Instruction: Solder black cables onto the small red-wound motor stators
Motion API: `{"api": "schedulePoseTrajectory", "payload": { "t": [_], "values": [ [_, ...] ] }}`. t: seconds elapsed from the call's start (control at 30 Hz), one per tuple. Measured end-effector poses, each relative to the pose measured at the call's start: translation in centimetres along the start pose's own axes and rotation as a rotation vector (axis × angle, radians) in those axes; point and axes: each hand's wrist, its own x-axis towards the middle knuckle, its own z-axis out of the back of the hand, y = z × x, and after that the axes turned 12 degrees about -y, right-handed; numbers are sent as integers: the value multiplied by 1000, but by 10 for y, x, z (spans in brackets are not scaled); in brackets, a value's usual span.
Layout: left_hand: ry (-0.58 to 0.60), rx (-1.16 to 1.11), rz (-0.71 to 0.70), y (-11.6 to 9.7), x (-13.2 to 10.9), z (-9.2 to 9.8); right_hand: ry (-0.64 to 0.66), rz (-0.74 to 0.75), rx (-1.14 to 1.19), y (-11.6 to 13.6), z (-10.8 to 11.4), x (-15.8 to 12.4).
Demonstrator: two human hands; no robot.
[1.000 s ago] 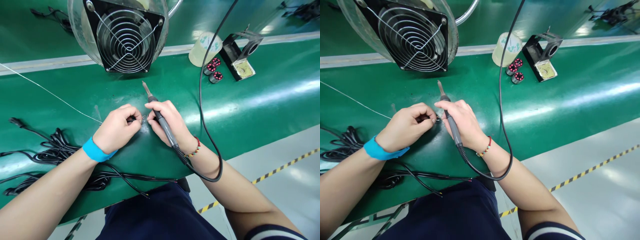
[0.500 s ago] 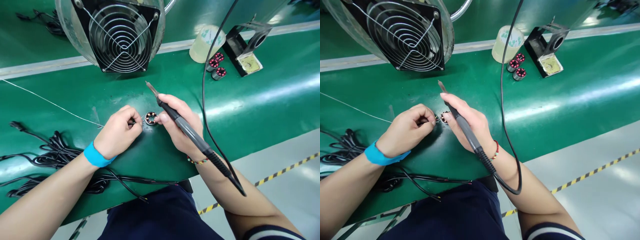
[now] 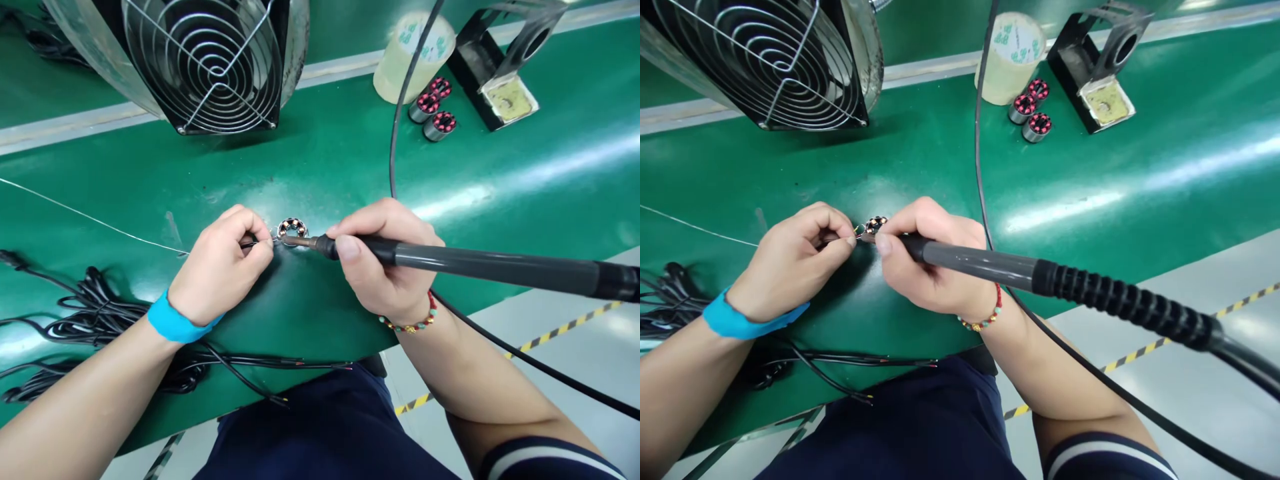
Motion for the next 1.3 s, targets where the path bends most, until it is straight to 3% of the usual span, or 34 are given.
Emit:
{"api": "schedulePoseTrajectory", "payload": {
  "t": [0.27,0.53,0.73,0.93,1.13,1.3],
  "values": [
    [1,7,1,0,0,0,-11,60,91,1,-2,2],
    [-6,24,21,0,0,0,-47,30,67,1,-2,1],
    [-6,8,-9,1,0,0,92,35,77,-2,-9,3],
    [3,3,-9,1,1,1,224,-100,149,-7,-17,0],
    [8,-10,-12,0,1,1,291,49,-37,-12,-32,-1],
    [-11,-72,-17,7,0,1,340,52,-57,-15,-41,-3]
  ]
}}
